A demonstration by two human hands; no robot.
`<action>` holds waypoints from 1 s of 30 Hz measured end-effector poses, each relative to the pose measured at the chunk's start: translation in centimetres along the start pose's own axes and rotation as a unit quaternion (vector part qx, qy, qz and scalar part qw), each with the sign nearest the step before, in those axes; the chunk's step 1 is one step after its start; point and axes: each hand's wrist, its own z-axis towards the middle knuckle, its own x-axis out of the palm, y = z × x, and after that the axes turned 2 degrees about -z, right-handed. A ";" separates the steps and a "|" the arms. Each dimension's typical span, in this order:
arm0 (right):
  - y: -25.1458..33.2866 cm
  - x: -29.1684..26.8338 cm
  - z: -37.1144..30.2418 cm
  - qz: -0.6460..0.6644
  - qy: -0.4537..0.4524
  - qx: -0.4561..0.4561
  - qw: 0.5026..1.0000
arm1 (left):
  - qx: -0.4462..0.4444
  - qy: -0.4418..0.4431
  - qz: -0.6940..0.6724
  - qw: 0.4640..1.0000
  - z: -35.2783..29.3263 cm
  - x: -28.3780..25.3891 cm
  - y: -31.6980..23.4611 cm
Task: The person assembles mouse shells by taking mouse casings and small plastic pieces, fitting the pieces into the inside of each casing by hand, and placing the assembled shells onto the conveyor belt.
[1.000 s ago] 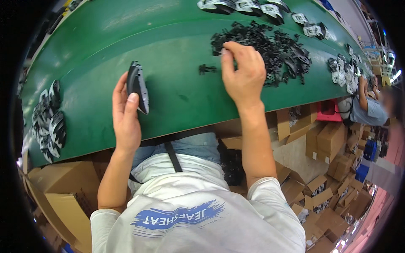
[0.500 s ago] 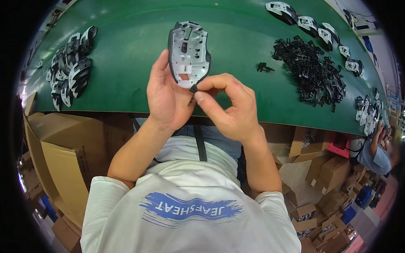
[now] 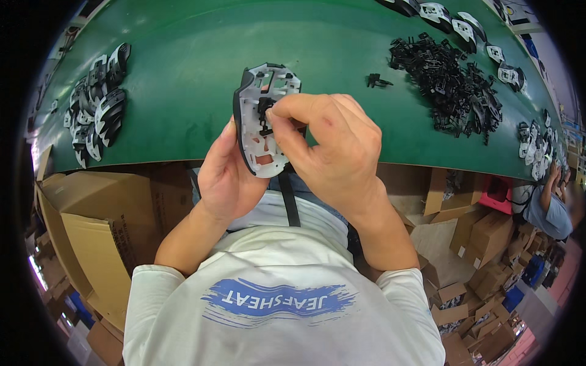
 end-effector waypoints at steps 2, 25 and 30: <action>-0.4 -0.3 0.0 -0.014 0.009 -0.031 0.999 | -0.038 0.000 0.011 0.999 0.0 0.2 -0.3; -0.4 -2.5 -1.3 0.272 0.052 0.289 0.917 | -0.061 -0.058 0.172 0.982 -1.4 3.5 -0.6; 0.3 -2.2 -1.9 0.208 0.121 0.271 0.932 | -0.040 -0.131 0.320 0.937 -1.2 2.5 -0.3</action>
